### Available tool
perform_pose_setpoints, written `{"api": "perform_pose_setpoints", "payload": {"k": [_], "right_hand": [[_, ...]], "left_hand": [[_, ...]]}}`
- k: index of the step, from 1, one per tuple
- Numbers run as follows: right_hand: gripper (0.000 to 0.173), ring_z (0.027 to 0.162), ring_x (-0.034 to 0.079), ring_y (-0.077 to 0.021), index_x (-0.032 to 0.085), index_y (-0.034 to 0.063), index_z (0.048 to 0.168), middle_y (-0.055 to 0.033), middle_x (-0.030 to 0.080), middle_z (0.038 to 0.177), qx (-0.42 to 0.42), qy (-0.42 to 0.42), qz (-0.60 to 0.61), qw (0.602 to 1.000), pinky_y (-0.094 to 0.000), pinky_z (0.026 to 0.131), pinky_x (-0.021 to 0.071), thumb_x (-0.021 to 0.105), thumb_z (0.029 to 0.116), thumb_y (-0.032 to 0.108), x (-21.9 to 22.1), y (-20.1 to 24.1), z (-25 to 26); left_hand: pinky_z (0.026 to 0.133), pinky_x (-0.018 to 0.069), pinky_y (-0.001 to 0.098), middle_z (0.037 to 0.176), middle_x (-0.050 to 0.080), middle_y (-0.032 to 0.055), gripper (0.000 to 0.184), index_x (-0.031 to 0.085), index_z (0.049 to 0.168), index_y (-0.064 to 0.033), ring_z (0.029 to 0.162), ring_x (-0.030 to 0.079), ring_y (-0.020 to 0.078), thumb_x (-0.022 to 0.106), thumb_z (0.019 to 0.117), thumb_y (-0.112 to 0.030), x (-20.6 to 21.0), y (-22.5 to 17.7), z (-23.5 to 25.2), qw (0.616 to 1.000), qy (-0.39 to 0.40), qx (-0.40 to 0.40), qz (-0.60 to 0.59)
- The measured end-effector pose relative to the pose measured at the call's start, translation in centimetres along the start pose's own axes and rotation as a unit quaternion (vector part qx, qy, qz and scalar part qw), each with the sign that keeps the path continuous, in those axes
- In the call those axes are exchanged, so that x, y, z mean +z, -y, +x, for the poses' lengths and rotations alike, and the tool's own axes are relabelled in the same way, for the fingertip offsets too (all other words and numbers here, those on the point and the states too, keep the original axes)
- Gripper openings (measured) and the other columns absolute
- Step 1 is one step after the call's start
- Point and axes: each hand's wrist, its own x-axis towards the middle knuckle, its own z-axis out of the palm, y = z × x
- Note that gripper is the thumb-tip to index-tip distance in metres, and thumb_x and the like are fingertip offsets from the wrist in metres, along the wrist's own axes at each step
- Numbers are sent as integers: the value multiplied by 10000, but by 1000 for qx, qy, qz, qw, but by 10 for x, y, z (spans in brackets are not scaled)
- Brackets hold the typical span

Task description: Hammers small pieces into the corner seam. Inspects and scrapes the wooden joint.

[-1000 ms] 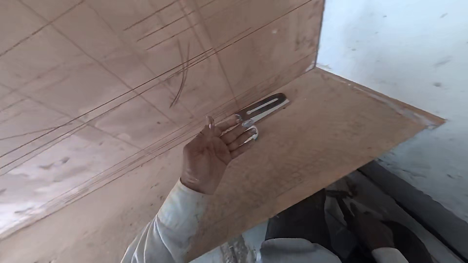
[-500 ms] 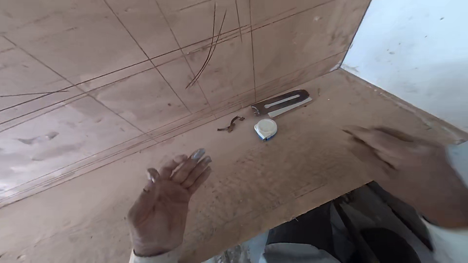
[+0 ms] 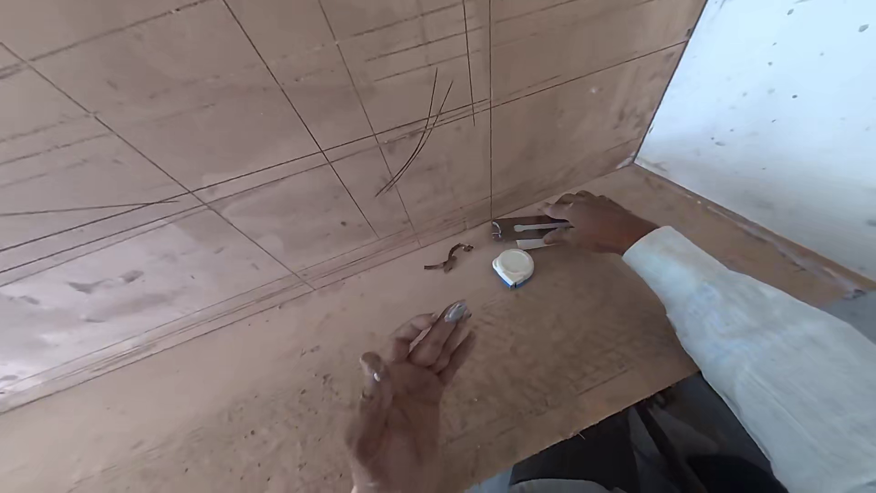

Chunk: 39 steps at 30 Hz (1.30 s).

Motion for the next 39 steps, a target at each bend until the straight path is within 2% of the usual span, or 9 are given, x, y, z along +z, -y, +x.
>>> {"api": "perform_pose_setpoints", "payload": {"k": [8,15,17,19,21,24,29,35,39], "right_hand": [[501,1108,635,-406,683,34,1223,-216,690,1132,79,18,103,991,-637,950,459,791,898,399,-8,-8,3],[297,956,663,-494,634,-27,1187,-281,680,1004,95,-217,94,967,-657,780,476,672,983,187,5,3,-65],[321,861,678,-386,643,-14,1179,-216,694,962,104,-313,168,929,-583,755,506,689,974,229,16,-9,-112],[331,816,651,-153,625,3,1169,-101,684,966,102,-415,232,874,-362,748,541,694,964,253,33,-22,-167],[326,872,652,3,588,-4,1204,-14,680,1027,86,-487,298,816,-202,783,569,691,962,189,54,-28,-219],[255,850,676,27,543,123,1171,132,674,980,137,-538,366,747,-202,769,598,680,957,136,94,-35,-281],[258,833,689,36,532,227,1120,215,681,933,232,-574,411,669,-197,759,610,682,943,114,137,-46,-340],[278,827,679,45,533,230,1119,215,676,934,236,-572,434,655,-175,748,597,687,926,104,149,-46,-359],[270,789,706,3,551,237,1123,177,700,941,200,-546,470,665,-197,677,624,685,922,118,145,-36,-360]], "left_hand": [[1090,486,559,1368,657,175,876,625,1320,-79,1316,602,365,381,910,-814,32,4,2,995,22,-29,-89],[1086,514,497,1335,691,74,784,604,1327,-136,1289,633,284,390,932,-779,29,7,-2,991,67,39,112],[1088,522,391,1385,653,-51,694,573,1360,-225,1303,615,165,397,951,-757,31,13,-9,944,118,95,295],[1159,435,309,1532,513,-78,726,468,1479,-203,1408,483,68,394,988,-732,47,28,-27,849,179,152,473],[1237,315,453,1573,472,180,899,473,1500,-22,1492,412,252,400,977,-749,78,59,-52,741,212,209,602],[1201,205,686,1457,558,279,878,652,1274,49,1436,448,457,423,965,-740,119,123,-74,628,231,249,701],[1179,151,737,1505,473,342,742,646,1273,109,1461,376,523,577,967,-564,142,188,-62,543,230,221,777],[1183,144,710,1547,362,404,722,640,1251,141,1497,304,524,633,958,-519,148,195,-74,428,244,203,846],[1181,111,758,1436,504,400,633,703,1177,110,1467,336,555,709,918,-468,126,203,-101,483,313,92,813]]}}
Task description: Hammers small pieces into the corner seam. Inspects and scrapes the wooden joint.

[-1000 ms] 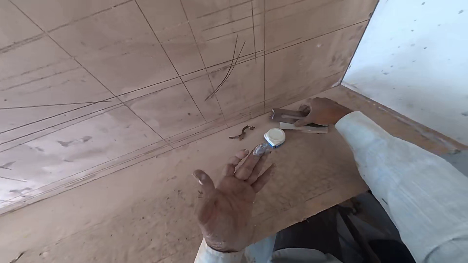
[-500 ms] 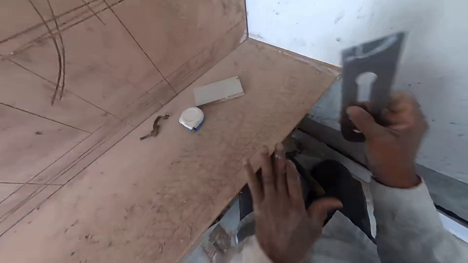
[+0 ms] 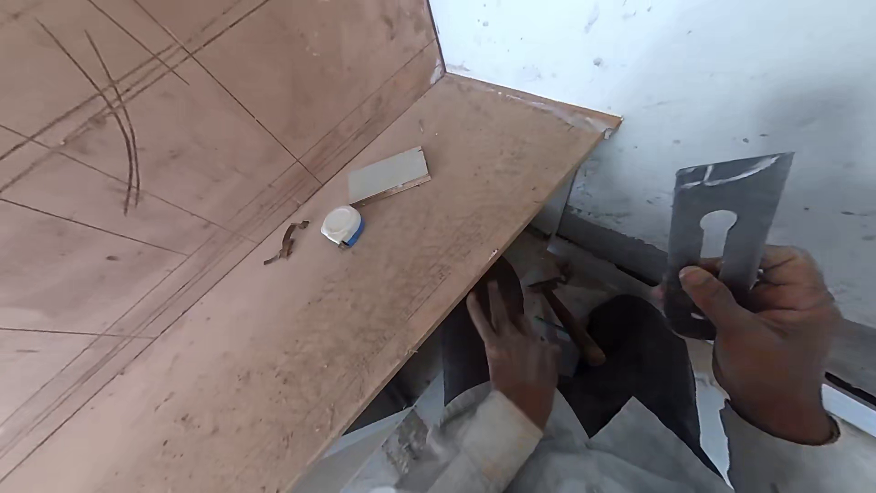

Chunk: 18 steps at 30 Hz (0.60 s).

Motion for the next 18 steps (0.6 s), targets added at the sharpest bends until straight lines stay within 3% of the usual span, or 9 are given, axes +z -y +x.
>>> {"api": "perform_pose_setpoints", "payload": {"k": [1,3,6,11,15,18], "right_hand": [[265,785,711,-7,556,240,1133,167,703,951,0,14,-2,1000,-203,663,628,689,925,144,0,1,-2],[268,786,712,-14,574,243,1145,154,703,968,-4,28,-5,1000,-199,658,627,700,923,164,0,0,-6],[260,800,706,5,585,268,1116,183,701,954,-12,36,2,999,-189,688,622,718,915,171,5,-2,-10],[240,770,704,-1,576,264,1094,171,707,930,-12,38,15,999,-190,669,617,702,914,168,15,-3,-13],[224,769,703,3,584,272,1093,166,705,932,-9,35,4,999,-181,657,613,708,924,195,11,-1,-16],[229,768,708,3,593,280,1094,175,709,936,2,25,13,1000,-189,660,622,717,919,200,10,-2,-17]], "left_hand": [[1168,151,767,1384,564,380,622,721,1140,101,1434,408,538,694,919,-480,3,4,-6,1000,-21,12,-16],[1154,220,751,1338,633,311,592,742,1066,58,1362,540,462,607,949,-507,-3,11,-14,989,-138,43,-27],[1215,167,675,1409,611,249,542,717,1079,10,1412,508,390,566,999,-504,-37,16,-12,972,-224,28,-69],[1209,155,701,1375,626,267,498,707,1106,42,1398,501,457,667,937,-425,-42,27,20,965,-208,-2,-158],[1222,171,662,1389,614,273,441,700,1109,55,1404,502,438,690,924,-345,-37,20,24,951,-210,13,-225],[1233,137,653,1343,664,209,354,687,1143,48,1399,518,392,663,946,-245,-32,16,23,924,-225,55,-306]]}}
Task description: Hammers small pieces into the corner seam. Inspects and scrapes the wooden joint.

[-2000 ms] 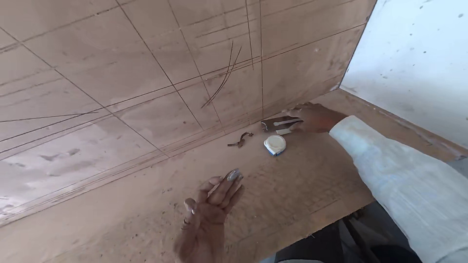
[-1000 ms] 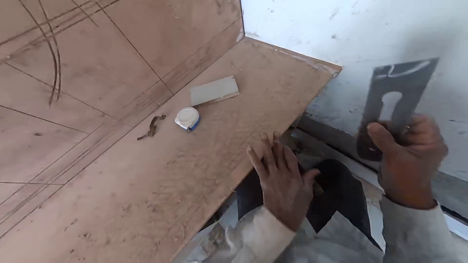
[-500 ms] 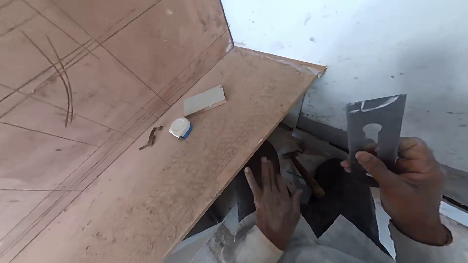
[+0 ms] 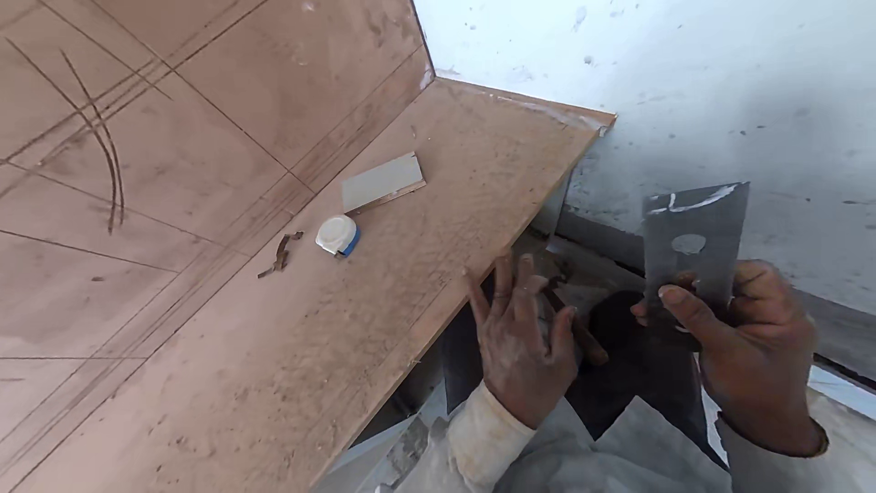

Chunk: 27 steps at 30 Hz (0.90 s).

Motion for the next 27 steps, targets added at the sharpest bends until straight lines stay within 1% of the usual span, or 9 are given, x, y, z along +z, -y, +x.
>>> {"api": "perform_pose_setpoints", "payload": {"k": [3,5,9,14,17,19,21,24,27], "right_hand": [[210,749,720,-41,599,261,1129,129,721,946,28,-8,31,999,-224,627,633,683,951,186,-3,1,-2],[179,698,732,-96,572,233,1169,63,741,945,70,-12,63,995,-260,572,636,620,1000,201,-7,3,-7],[209,586,713,-172,535,156,1193,-53,740,863,151,-50,89,983,-303,473,609,569,996,216,-14,6,-7],[345,625,718,-163,576,152,1254,-26,736,895,118,-58,36,991,-298,522,625,677,936,238,-27,-3,-5],[340,761,694,-1,636,85,1242,61,731,955,-22,-23,-148,988,-180,661,601,665,962,276,-39,5,19],[331,875,654,16,693,0,1153,-16,719,1013,-171,28,-303,937,-166,769,558,621,984,275,-43,23,57],[298,945,686,-162,736,32,1117,-116,727,1075,-303,85,-415,854,-310,795,569,557,1026,251,-31,49,107],[318,938,683,-394,767,63,1104,-148,733,1091,-436,175,-506,723,-513,670,539,498,934,69,17,89,182],[337,938,668,-443,760,87,1044,-147,727,1033,-470,264,-546,641,-562,648,509,625,808,-112,89,102,249]], "left_hand": [[1265,175,581,1229,725,138,248,692,1119,-2,1345,588,267,645,975,-198,10,-13,-10,997,-13,43,-60],[1229,301,518,1069,758,100,208,709,1064,-16,1181,683,226,699,935,-179,19,-19,-22,997,5,42,-69],[903,593,362,948,761,127,189,737,999,11,945,744,277,637,892,-107,40,-9,-20,997,25,51,-46],[800,617,344,900,767,128,169,745,954,19,886,763,283,646,847,-66,48,15,-6,996,49,64,-25],[802,626,448,937,765,182,183,754,983,53,905,766,346,708,835,-43,59,28,-4,992,119,25,-32],[772,629,474,923,757,187,144,752,952,42,874,764,343,712,869,-69,73,39,-7,989,147,-4,-29],[786,628,473,945,762,196,201,757,989,42,887,768,342,659,927,-122,89,53,-12,983,182,-31,4],[1009,541,481,1252,696,238,392,616,1377,37,1150,693,381,490,1054,-145,105,73,-13,929,342,-135,30],[1110,473,399,1494,572,153,579,468,1543,-54,1329,601,294,524,967,-31,114,81,-10,910,382,-161,16]]}}
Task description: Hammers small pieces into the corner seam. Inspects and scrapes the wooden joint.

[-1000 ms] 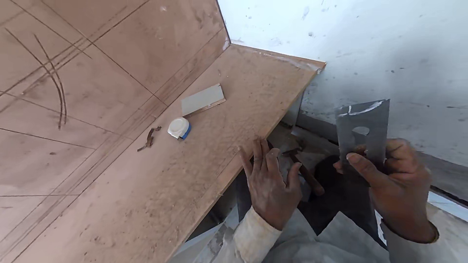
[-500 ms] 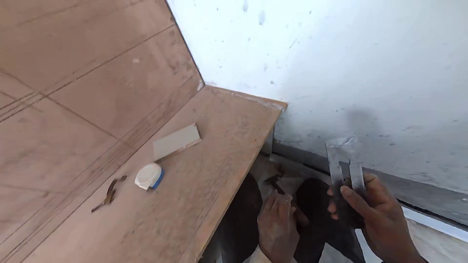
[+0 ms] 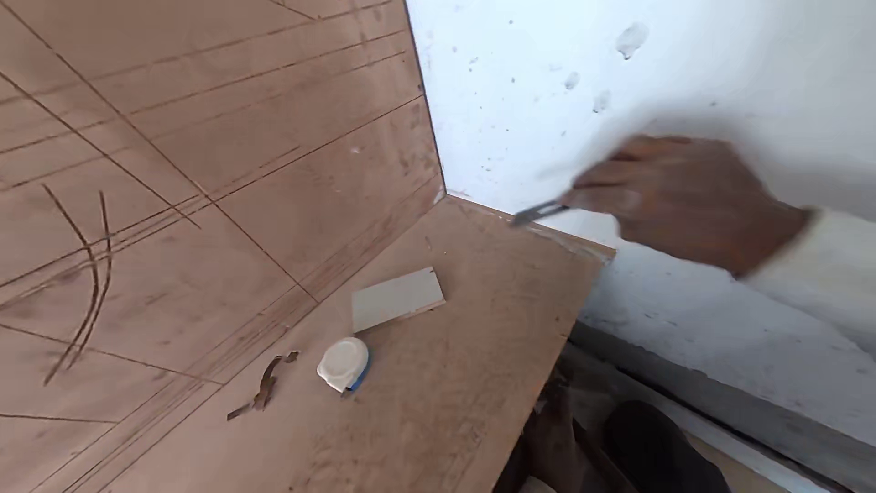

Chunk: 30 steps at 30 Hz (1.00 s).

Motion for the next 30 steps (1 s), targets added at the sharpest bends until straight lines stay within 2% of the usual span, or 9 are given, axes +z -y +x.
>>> {"api": "perform_pose_setpoints", "payload": {"k": [2,7,8,11,13,16,21,26,30], "right_hand": [[327,994,647,-439,754,89,1085,-157,708,1048,-27,83,-17,996,-579,746,505,649,852,-115,27,-10,58],[184,1104,606,-444,702,-25,1071,-209,675,1119,-71,222,-74,969,-564,862,473,560,963,-73,102,-9,156],[176,1115,607,-437,695,-37,1057,-210,676,1120,-75,232,-83,966,-556,860,476,555,959,-80,114,-7,165],[164,1133,602,-436,673,-61,1056,-216,670,1123,-63,245,-89,963,-544,866,481,530,976,-74,132,-1,181],[167,1133,598,-452,661,-84,1061,-241,663,1119,-59,250,-89,962,-549,862,477,512,987,-67,131,3,185],[145,1117,601,-460,649,-100,1047,-256,657,1104,-84,270,-88,955,-558,861,470,523,989,-59,124,1,184],[91,1004,635,-449,651,-101,967,-248,653,992,-130,294,-101,942,-555,796,473,572,964,-57,99,-8,162],[52,919,643,-417,655,-71,896,-213,641,893,-140,311,-113,933,-526,742,472,627,927,-42,70,-16,123],[35,931,648,-393,682,-41,889,-185,647,890,-130,338,-108,926,-515,753,474,682,906,-11,49,-22,92]], "left_hand": [[1145,431,396,1496,559,176,616,384,1591,-69,1351,575,294,530,993,-59,-6,-2,4,998,50,-27,-35],[1188,377,422,1446,570,277,465,449,1498,92,1368,558,360,464,1065,-77,-39,-12,-1,986,92,-36,-131],[1190,371,417,1450,574,259,453,459,1496,83,1374,551,347,457,1078,-94,-49,-17,-2,985,110,-51,-125],[1113,455,420,1334,673,205,435,547,1451,34,1266,638,317,473,1072,-168,-48,-18,4,991,111,-49,-60],[1068,485,459,1285,686,209,423,558,1427,12,1218,657,336,451,1090,-220,-34,-6,9,987,143,-34,-66],[1068,484,468,1306,671,212,442,530,1450,2,1226,651,333,430,1104,-253,-31,-2,13,979,193,-29,-56],[1110,442,428,1327,667,215,433,537,1447,20,1267,630,312,439,1104,-225,-48,-13,6,979,192,-44,-56],[1153,411,401,1382,638,219,472,525,1460,44,1311,607,293,451,1091,-239,-16,4,4,987,133,-2,-88],[1118,451,420,1354,651,228,454,547,1435,41,1292,620,317,477,1083,-236,-23,-3,0,990,126,-16,-65]]}}
